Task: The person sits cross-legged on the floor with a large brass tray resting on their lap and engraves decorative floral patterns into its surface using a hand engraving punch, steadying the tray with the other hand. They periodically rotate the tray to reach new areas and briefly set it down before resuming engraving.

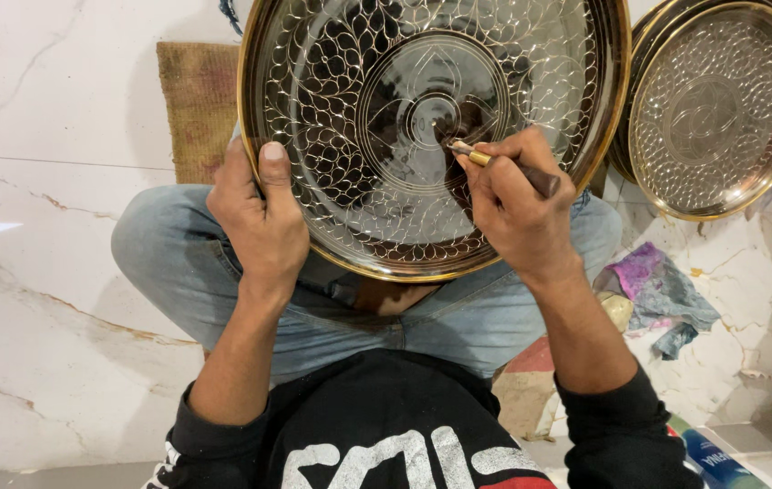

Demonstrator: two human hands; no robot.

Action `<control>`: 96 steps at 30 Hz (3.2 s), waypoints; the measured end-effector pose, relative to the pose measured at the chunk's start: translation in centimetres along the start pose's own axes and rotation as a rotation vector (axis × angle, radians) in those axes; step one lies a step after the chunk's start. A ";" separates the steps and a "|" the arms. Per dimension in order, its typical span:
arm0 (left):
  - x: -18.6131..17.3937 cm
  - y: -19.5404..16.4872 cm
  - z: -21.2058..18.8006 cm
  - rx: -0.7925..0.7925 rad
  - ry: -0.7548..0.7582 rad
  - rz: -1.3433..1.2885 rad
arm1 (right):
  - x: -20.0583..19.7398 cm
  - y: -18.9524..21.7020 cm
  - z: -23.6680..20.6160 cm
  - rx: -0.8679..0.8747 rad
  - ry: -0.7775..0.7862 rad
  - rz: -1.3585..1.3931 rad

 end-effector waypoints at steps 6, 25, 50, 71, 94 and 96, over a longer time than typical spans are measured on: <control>-0.1 -0.1 -0.1 0.005 -0.004 -0.009 | 0.8 0.7 -0.7 0.073 -0.096 -0.017; -0.2 0.1 -0.1 0.007 0.007 -0.026 | 1.7 2.3 -2.1 0.147 -0.163 -0.048; 0.1 0.3 0.0 -0.027 0.020 -0.088 | 1.3 2.7 -2.1 0.121 -0.078 0.045; -0.3 0.4 -4.4 -0.011 -0.027 0.445 | -2.5 -1.5 -8.6 0.322 -0.795 0.542; 0.7 0.8 1.1 -0.014 0.002 -0.024 | 1.4 2.1 -4.5 0.260 -0.333 0.121; 0.6 0.7 0.9 -0.004 0.009 -0.055 | 1.3 2.4 -3.0 0.175 -0.297 0.065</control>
Point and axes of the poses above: each hand's wrist, its own z-axis towards the middle knuckle, its own x-axis out of the palm, y = z × x, the point moved 3 cm from there along z, towards the middle knuckle, and after that the axes turned 2 degrees about y, right-handed, at the moved point
